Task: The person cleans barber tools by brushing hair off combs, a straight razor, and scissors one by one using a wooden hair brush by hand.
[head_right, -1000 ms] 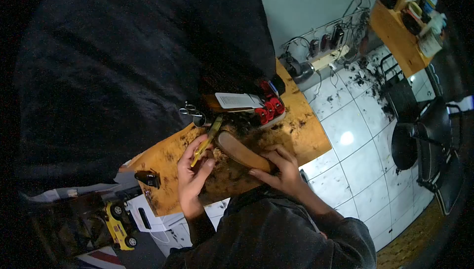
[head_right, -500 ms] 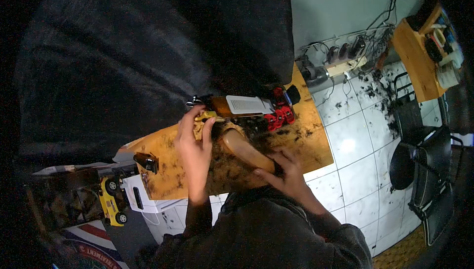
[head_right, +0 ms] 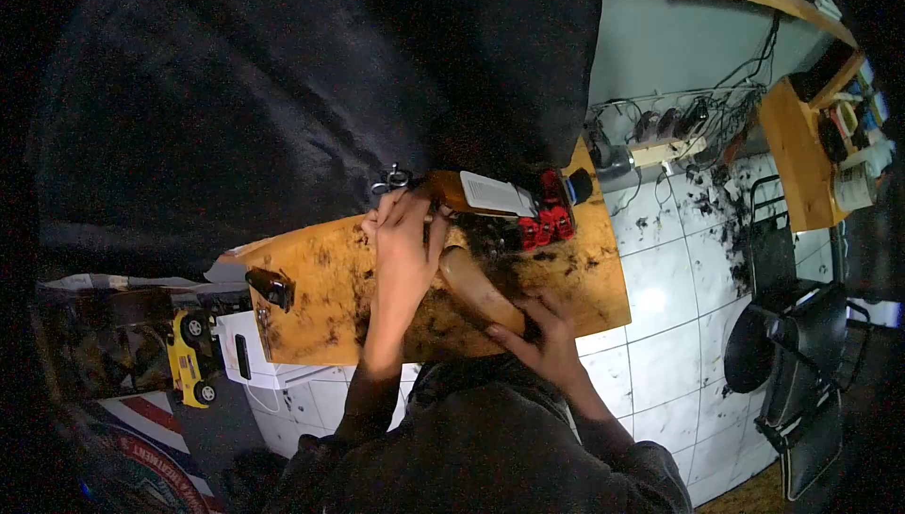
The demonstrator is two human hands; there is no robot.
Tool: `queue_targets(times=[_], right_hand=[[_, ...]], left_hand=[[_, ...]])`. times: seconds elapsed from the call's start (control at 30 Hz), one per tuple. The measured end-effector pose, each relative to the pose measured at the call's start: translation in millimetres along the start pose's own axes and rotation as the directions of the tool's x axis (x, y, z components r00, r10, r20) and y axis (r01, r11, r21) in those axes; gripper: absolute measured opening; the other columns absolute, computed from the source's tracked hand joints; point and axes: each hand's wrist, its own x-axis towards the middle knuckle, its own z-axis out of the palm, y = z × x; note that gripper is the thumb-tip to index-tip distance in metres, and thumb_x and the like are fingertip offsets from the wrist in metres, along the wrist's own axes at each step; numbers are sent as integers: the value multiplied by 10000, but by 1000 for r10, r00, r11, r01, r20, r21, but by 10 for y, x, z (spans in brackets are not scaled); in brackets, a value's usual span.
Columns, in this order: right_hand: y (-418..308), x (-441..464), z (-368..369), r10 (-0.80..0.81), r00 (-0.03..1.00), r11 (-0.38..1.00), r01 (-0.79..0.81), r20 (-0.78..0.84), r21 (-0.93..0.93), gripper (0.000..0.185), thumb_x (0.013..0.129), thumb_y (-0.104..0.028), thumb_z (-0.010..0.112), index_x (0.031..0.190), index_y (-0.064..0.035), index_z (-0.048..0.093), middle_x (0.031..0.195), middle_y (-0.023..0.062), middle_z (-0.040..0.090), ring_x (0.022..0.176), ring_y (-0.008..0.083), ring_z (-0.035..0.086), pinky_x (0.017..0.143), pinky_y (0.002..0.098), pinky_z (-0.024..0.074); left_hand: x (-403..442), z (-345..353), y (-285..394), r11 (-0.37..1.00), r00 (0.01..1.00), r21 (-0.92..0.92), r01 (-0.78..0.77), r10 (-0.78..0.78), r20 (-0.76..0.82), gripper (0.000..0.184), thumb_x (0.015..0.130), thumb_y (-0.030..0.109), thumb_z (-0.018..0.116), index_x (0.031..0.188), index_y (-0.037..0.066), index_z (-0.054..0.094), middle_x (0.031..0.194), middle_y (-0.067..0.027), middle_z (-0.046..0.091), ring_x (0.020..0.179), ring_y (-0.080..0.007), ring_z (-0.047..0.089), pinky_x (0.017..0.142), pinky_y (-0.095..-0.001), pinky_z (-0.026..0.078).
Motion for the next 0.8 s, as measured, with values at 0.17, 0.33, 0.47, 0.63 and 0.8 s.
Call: queue_targets(times=[0.17,0.33,0.47,0.63,0.8], right_hand=[[-39,-48,-18,17,1000,1000,-17,-11,3,371,746,-201,789,989,43,649,965,183,620,909,330,608,796,379,476],[29,-198,-15,66,996,998,-67,-51,-3,362,744,-178,788,993,44,648,959,180,620,893,317,613,782,373,481],[-47,-210,-26,35,997,998,-32,-63,46,382,730,-139,770,997,83,613,1004,174,591,921,278,597,802,328,469],[-114,-143,45,1,999,999,0,-32,47,398,728,-149,784,1006,77,612,1028,161,587,949,272,587,816,327,464],[-137,-114,108,-4,1000,997,4,-5,78,395,732,-157,786,1004,73,614,1031,159,587,961,270,584,822,327,463]], left_hand=[[-66,63,-63,997,994,71,-28,21,105,298,718,96,722,988,5,634,1059,-136,586,1071,-315,427,845,-414,268],[-141,254,-86,974,998,227,15,-27,52,291,651,89,710,927,19,652,1118,-100,568,1053,-288,401,851,-394,255],[-107,406,-116,964,984,257,74,-28,-177,258,632,80,696,883,34,662,1052,-63,578,1054,-267,416,846,-391,257],[-163,387,-110,983,979,83,161,-149,-136,282,697,102,690,970,40,653,1002,-80,607,1046,-279,454,853,-407,265],[-175,363,-72,976,975,141,163,-138,-174,382,750,169,702,1104,50,619,993,-92,610,1041,-287,465,853,-401,270]])
